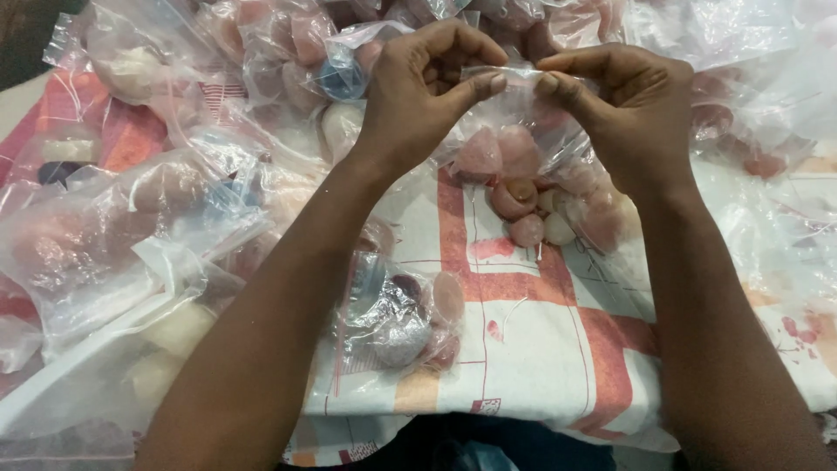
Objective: Packing small wax melt pieces into individual zip-lock bags.
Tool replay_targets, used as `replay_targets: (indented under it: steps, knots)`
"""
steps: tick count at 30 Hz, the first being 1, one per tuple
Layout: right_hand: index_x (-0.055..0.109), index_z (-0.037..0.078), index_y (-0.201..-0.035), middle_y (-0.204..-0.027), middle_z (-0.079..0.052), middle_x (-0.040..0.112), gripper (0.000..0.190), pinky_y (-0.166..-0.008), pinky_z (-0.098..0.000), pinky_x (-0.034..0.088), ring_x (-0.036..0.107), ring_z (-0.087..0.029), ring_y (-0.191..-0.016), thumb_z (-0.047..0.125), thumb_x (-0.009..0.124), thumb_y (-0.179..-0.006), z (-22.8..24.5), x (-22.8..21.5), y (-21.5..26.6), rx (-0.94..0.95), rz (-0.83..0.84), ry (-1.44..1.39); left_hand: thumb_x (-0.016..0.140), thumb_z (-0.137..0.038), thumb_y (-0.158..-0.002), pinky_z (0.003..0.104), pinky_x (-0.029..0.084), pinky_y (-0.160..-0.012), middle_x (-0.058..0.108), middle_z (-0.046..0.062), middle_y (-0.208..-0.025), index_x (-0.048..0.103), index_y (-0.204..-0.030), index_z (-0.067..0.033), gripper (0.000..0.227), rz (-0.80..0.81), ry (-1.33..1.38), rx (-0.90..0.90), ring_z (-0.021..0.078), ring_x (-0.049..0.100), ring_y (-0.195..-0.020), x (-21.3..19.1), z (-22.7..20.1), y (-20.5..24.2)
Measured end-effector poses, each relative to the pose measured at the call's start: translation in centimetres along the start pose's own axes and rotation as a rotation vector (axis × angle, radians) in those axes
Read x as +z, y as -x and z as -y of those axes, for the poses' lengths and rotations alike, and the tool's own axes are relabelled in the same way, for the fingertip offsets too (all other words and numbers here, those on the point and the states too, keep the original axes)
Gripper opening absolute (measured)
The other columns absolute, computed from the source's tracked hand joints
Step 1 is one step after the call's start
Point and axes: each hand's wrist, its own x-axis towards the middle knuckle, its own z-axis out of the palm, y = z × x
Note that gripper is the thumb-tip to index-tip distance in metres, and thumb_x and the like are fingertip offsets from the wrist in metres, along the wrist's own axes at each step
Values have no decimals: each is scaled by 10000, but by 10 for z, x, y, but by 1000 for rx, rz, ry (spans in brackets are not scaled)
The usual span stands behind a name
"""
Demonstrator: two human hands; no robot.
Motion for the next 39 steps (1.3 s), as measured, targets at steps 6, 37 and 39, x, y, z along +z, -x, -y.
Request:
replay_targets:
  steps: [6, 37, 39]
  knots:
    - [737, -23, -1211, -1042, -135, 763, 103, -831, -261, 664, 761, -139, -903, 29, 747, -1124, 4, 0, -1, -27, -13, -13, 784, -140, -984, 219, 619, -789, 746, 26, -1090, 767, -1135, -92, 160, 15, -166, -9, 77, 722, -907, 1, -6, 0]
    - [699, -48, -1234, -1066, -151, 749, 119, -870, -257, 665, 758, -142, -964, -41, 717, -1117, -4, -13, 1, -40, 60, -143, 711, 58, -957, 247, 650, -885, 741, 38, -1129, 728, -1077, -59, 168, -33, -74, -33, 110, 766, -1037, 1, 5, -2]
    - [706, -42, -1224, -1068, -149, 750, 105, -875, -254, 663, 757, -142, -966, -54, 717, -1120, -6, -15, 1, -41, 65, -138, 705, 67, -956, 246, 652, -887, 742, 43, -1122, 716, -1084, -54, 176, -41, -24, -36, 108, 770, -1029, -1, 12, -4]
